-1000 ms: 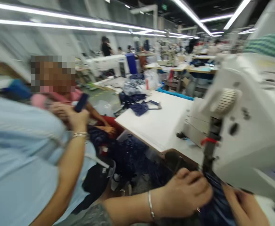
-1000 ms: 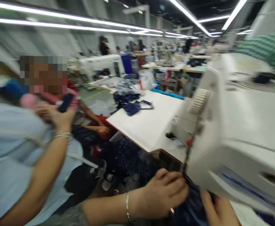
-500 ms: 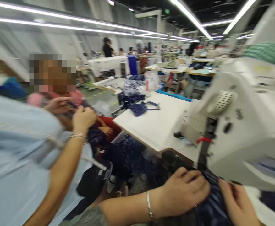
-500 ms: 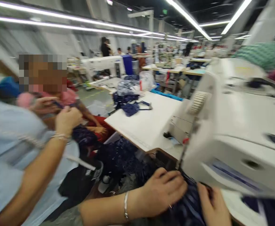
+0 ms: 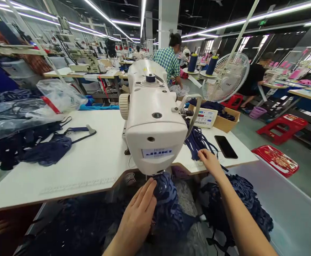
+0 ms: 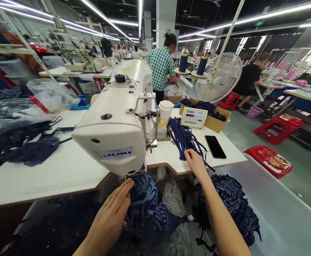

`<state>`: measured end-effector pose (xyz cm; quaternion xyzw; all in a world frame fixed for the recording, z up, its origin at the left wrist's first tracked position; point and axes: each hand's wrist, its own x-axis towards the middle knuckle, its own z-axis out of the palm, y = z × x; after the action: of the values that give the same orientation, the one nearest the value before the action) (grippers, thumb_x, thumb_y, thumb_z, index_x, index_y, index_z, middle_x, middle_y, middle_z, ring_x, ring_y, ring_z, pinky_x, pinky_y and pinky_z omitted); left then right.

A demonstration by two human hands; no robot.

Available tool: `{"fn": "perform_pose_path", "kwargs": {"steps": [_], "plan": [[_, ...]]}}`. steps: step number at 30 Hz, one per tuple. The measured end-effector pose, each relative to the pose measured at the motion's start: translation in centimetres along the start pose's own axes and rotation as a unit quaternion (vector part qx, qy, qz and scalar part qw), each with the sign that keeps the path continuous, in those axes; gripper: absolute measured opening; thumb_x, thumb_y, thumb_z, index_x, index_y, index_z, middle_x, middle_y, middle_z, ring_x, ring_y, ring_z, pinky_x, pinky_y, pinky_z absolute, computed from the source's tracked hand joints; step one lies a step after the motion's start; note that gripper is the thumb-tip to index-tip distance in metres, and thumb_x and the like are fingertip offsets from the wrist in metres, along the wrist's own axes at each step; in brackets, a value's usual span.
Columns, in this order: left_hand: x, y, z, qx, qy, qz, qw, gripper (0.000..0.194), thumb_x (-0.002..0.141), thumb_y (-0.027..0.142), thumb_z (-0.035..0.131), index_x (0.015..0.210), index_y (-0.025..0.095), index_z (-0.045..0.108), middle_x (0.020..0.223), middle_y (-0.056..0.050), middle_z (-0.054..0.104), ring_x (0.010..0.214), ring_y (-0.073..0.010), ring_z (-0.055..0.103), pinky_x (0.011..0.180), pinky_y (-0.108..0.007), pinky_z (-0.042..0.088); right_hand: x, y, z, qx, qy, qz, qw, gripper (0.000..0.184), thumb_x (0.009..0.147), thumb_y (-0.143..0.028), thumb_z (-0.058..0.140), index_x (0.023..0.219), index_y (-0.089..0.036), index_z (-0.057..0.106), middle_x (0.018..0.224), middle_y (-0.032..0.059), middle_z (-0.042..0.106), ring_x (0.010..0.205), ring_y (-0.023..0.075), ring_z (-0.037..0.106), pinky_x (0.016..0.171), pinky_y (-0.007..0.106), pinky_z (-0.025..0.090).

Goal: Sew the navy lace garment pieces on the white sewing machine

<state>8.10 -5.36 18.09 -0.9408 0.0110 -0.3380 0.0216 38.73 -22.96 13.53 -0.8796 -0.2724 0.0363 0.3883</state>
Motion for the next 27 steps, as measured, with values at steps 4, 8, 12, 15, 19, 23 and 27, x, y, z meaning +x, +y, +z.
{"fn": "perform_pose_path", "kwargs": {"steps": [4,8,12,15,19,23,27], "plan": [[0.2,0.2,-0.9,0.044,-0.084,0.019,0.995,0.044,0.077,0.001,0.039,0.113,0.013,0.062,0.138,-0.01,0.053,0.127,-0.0232,0.048,0.102,-0.034,0.044,3.2,-0.4,1.5,-0.062,-0.008,0.032,0.998,0.017,0.091,-0.034,0.053,0.098,-0.019,0.058,0.093,0.0069,0.064,0.086,0.0239,0.062,0.078,0.032,0.043],[-0.6,0.6,-1.5,0.086,-0.184,-0.013,0.979,0.073,0.081,0.036,0.065,0.147,0.023,0.037,0.151,-0.003,0.04,0.127,-0.0237,0.047,0.101,-0.033,0.044,4.9,-1.3,4.3,-0.101,-0.006,0.101,0.99,0.015,0.087,-0.022,0.062,0.099,-0.011,0.059,0.105,0.0148,0.062,0.097,0.0281,0.06,0.087,0.042,0.043],[-1.0,0.7,-1.2,0.066,-0.172,-0.017,0.983,0.12,0.054,0.09,0.058,0.144,0.013,0.041,0.143,-0.014,0.047,0.121,-0.0316,0.047,0.099,-0.039,0.043,5.6,-1.2,3.8,-0.048,0.0,0.123,0.991,0.008,0.086,-0.019,0.063,0.082,-0.014,0.059,0.088,0.0095,0.063,0.087,0.0227,0.06,0.083,0.038,0.043],[-0.1,0.9,-0.7,0.076,-0.119,-0.035,0.989,0.087,0.077,0.078,0.049,0.133,0.012,0.055,0.127,-0.014,0.059,0.111,-0.0276,0.053,0.095,-0.038,0.044,5.3,-1.2,1.7,0.069,0.007,0.09,0.994,0.02,0.081,-0.031,0.067,0.071,-0.018,0.056,0.071,0.0039,0.058,0.068,0.0185,0.054,0.067,0.031,0.04],[1.2,1.5,-0.4,0.063,-0.08,-0.071,0.992,0.039,0.099,0.04,0.043,0.116,0.012,0.063,0.115,-0.01,0.063,0.105,-0.0234,0.056,0.092,-0.037,0.046,3.6,-2.9,-0.3,0.297,0.013,0.056,0.953,0.048,0.072,-0.069,0.061,0.078,-0.022,0.05,0.072,-0.0014,0.051,0.05,0.0107,0.035,0.048,0.026,0.032],[1.6,2.4,-0.3,0.081,-0.093,-0.071,0.99,0.032,0.099,0.032,0.046,0.116,0.01,0.061,0.116,-0.011,0.062,0.103,-0.0237,0.057,0.088,-0.036,0.048,-0.1,-6.8,0.8,0.477,-0.046,0.066,0.875,0.056,0.066,-0.073,0.069,0.078,-0.021,0.052,0.073,-0.0031,0.043,0.053,0.0087,0.035,0.05,0.021,0.039],[1.6,2.9,-0.3,0.086,-0.108,-0.075,0.988,0.031,0.098,0.028,0.048,0.12,0.008,0.057,0.117,-0.012,0.061,0.102,-0.0227,0.059,0.09,-0.037,0.049,-4.5,-10.9,3.6,0.63,-0.199,0.149,0.736,0.034,0.071,-0.036,0.084,0.093,-0.02,0.064,0.078,-0.0024,0.05,0.057,0.0076,0.039,0.054,0.018,0.043]]}}
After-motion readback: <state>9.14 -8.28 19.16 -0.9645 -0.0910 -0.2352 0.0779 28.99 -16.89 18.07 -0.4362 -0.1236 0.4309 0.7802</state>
